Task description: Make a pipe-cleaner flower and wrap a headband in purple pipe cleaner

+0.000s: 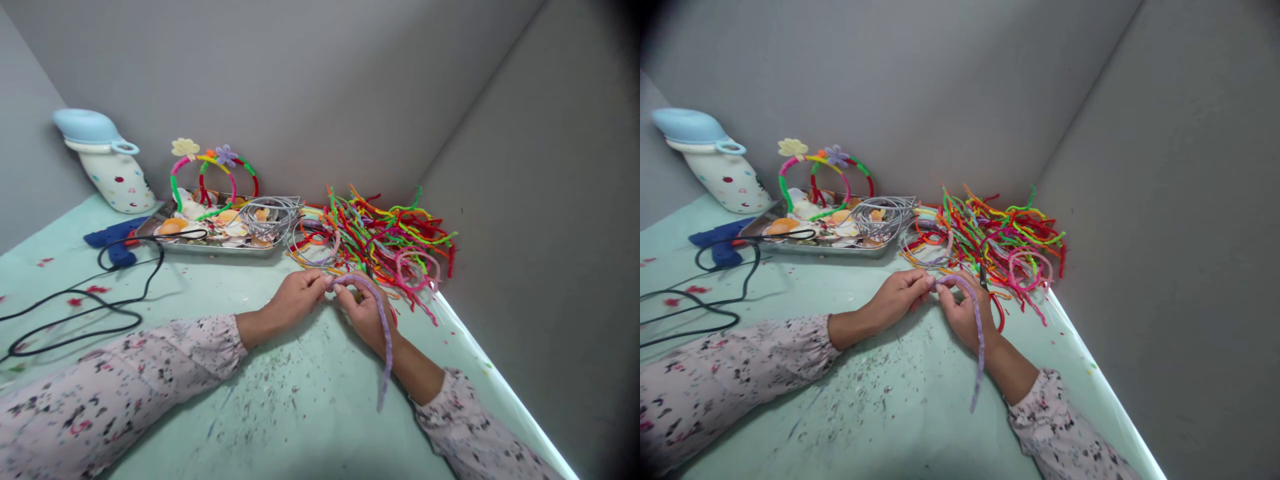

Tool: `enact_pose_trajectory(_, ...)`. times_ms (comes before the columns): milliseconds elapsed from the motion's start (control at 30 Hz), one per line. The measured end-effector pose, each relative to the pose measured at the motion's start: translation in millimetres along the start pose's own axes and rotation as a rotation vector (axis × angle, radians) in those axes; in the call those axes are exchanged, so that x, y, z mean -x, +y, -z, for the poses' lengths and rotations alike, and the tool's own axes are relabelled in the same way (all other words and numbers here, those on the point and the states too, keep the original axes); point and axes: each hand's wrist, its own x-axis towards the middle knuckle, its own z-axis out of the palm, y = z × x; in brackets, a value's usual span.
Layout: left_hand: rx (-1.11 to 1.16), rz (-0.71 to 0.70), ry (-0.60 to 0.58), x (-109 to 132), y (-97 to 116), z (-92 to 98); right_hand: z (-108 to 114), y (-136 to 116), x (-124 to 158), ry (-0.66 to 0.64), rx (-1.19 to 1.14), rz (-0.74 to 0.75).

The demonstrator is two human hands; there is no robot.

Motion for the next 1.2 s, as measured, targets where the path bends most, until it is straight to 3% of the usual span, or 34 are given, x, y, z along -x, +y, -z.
enact_pose_trajectory(433,-0.080,-0.008,0.005,-0.2,5.3,-1.2,-3.1,-2.9,1.4,0.045,-0.057,-0.125)
enact_pose_trajectory(833,-0.098,-0.016,0.022,-1.3,7.0,-2.4,-2.3,-6.2,-0.5,0.053,-0.097,-0.148)
enact_pose_trajectory(1200,-0.084,0.006,0.048,-0.4,3.8,-2.4,-3.3,-3.8,-0.3,0.025,0.035,0.034)
